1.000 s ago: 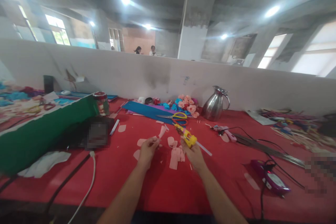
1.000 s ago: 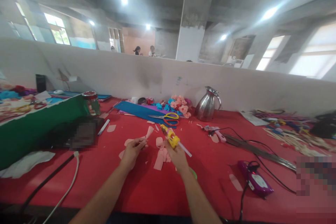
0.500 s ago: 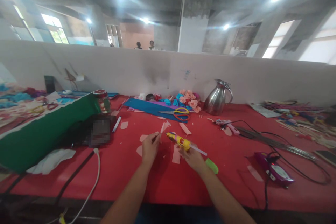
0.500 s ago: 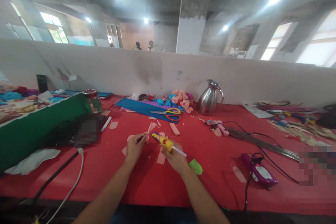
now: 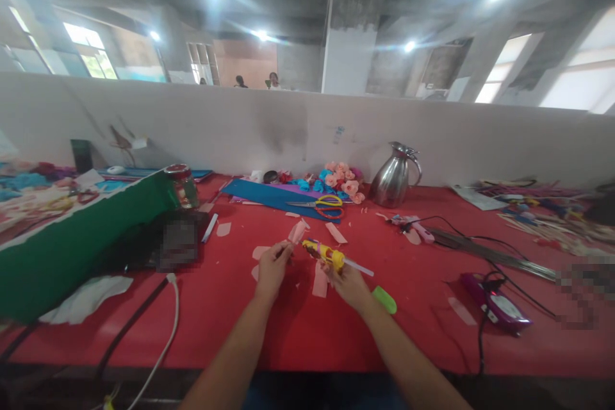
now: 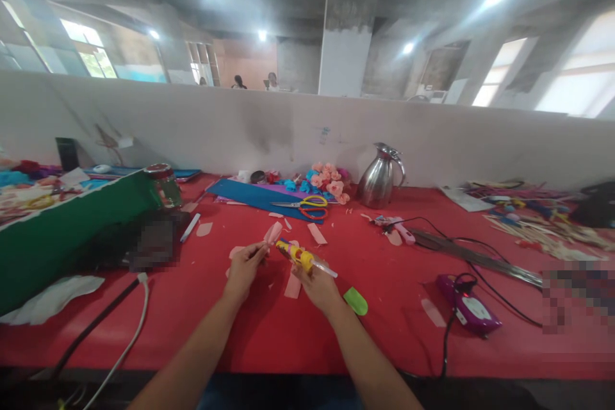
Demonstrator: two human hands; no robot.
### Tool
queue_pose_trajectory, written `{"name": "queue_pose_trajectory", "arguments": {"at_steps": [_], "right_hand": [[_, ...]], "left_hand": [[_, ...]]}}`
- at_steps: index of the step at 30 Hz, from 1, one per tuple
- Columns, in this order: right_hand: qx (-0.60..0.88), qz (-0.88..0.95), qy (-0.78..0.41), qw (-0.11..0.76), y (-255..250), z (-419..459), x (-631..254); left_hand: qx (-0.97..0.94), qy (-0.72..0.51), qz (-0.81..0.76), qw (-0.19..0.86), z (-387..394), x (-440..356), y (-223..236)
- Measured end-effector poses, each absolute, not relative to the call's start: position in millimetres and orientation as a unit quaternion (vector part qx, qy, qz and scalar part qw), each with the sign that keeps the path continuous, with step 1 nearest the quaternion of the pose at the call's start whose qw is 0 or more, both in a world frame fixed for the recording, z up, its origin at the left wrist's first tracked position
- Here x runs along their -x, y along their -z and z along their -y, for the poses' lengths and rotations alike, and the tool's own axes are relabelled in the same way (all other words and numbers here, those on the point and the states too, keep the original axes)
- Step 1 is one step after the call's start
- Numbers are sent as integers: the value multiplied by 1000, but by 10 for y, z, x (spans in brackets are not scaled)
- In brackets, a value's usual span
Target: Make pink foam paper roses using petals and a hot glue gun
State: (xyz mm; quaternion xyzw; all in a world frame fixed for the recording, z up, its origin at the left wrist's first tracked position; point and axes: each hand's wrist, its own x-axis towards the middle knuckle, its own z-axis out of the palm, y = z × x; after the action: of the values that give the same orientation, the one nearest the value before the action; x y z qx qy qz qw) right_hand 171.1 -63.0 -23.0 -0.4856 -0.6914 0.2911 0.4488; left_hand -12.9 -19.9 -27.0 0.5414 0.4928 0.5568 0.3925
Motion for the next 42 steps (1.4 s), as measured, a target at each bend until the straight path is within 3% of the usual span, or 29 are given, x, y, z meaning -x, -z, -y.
{"name": "queue_pose_trajectory", "arguments": {"at_steps": [42], "right_hand": [[547, 675, -262, 422, 187, 661, -1705]], "left_hand": [[-530, -545, -504, 409, 247, 102, 189]]}}
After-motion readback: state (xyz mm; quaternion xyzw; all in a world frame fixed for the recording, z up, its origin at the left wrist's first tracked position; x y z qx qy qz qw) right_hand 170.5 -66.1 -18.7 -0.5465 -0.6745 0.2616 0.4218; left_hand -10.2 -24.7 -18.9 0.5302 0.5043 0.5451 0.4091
